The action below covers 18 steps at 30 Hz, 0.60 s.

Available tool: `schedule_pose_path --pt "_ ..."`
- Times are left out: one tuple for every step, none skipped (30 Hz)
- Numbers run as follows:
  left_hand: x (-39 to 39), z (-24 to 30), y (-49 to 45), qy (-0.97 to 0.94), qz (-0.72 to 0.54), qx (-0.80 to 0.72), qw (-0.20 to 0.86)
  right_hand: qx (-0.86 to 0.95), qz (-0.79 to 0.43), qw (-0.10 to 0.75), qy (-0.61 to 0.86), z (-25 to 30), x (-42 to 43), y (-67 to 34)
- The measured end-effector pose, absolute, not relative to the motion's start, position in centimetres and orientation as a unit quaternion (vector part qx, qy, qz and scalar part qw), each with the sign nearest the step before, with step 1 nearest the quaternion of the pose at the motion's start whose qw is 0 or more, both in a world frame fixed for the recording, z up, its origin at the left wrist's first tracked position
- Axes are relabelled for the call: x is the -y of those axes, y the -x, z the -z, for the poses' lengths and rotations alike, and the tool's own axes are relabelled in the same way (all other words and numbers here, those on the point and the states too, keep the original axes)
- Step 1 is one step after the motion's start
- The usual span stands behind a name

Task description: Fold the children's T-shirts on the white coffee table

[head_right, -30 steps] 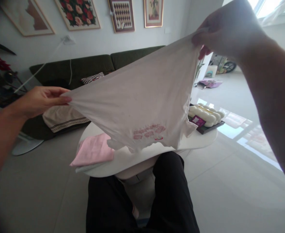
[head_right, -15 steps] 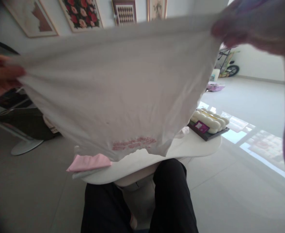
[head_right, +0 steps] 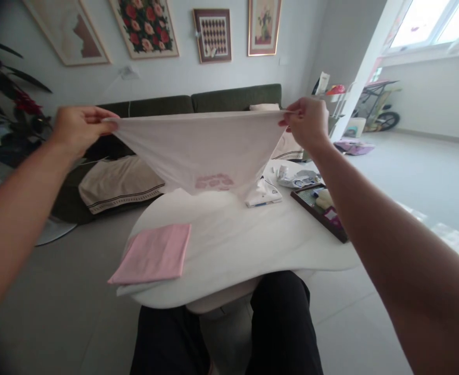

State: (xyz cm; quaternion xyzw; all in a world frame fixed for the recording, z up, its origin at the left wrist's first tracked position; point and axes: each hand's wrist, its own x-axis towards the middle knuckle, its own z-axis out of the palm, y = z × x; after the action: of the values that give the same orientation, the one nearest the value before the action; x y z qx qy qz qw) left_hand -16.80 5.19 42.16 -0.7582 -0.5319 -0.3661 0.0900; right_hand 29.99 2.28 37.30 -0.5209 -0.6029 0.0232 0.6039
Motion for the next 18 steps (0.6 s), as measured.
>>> schedule_pose_path --pt "-4.0 -41.6 16.9 0.762 0.378 0.522 0.067 0.608 -0.026 0.607 0.511 -36.3 -1.4 -30.1" --pt "-2.7 -40.5 16.9 0.764 0.386 0.515 0.044 0.613 -0.031 0.606 0.506 -34.8 -0.4 -30.2" --pt "-1.3 -39.1 16.9 0.764 0.389 0.514 0.017 0.615 -0.037 0.603 0.507 -33.0 0.8 -30.2" --pt "0.2 -37.3 16.9 0.764 0.386 0.517 -0.013 0.616 -0.044 0.595 0.515 -30.9 2.1 -30.1" --pt "1.7 -35.2 16.8 0.762 0.375 0.527 -0.036 0.618 -0.051 0.581 0.528 -28.5 3.3 -30.0" --pt "3.1 -32.8 16.8 0.761 0.351 0.542 -0.058 0.617 -0.056 0.563 0.547 -25.8 4.6 -30.0" --pt "4.5 -30.1 16.7 0.767 0.319 0.550 -0.089 0.617 -0.068 0.541 0.567 -23.1 5.8 -29.9" --pt "5.9 -27.3 16.7 0.773 0.297 0.553 -0.098 0.619 -0.080 0.517 0.586 -20.2 6.9 -29.8" --pt "7.2 -24.4 16.5 0.780 0.279 0.549 -0.112 0.621 -0.095 0.499 0.597 -17.3 8.0 -29.8" --pt "8.4 -21.5 16.4 0.786 0.259 0.545 -0.136 0.623 -0.109 0.485 0.604 -14.5 9.0 -29.7" --pt "9.5 -18.8 16.1 0.790 0.236 0.542 -0.165 0.629 -0.123 0.465 0.610 -11.8 10.0 -29.8" --pt "10.6 -16.2 15.8 0.793 0.207 0.539 -0.193 0.636 -0.136 0.441 0.618 -9.3 10.8 -29.8" --pt "11.5 -13.9 15.4 0.797 0.178 0.536 -0.214 0.647 -0.148 0.413 0.624 -7.2 11.6 -30.0" --pt "12.4 -11.9 14.9 0.799 0.157 0.536 -0.222 0.659 -0.155 0.380 0.631 -5.3 12.2 -30.1" --pt "13.1 -10.4 14.4 0.802 0.139 0.534 -0.230 0.670 -0.158 0.348 0.637 -3.9 12.8 -30.4" --pt "13.7 -9.3 13.8 0.806 0.125 0.530 -0.234 0.680 -0.157 0.318 0.642 -2.9 13.2 -30.7" --pt "14.1 -8.6 13.3 0.810 0.115 0.525 -0.235 0.689 -0.151 0.292 0.646 -2.4 13.5 -31.0" --pt "14.4 -8.3 12.9 0.814 0.108 0.519 -0.235 0.698 -0.142 0.269 0.648 -2.2 13.6 -31.4"
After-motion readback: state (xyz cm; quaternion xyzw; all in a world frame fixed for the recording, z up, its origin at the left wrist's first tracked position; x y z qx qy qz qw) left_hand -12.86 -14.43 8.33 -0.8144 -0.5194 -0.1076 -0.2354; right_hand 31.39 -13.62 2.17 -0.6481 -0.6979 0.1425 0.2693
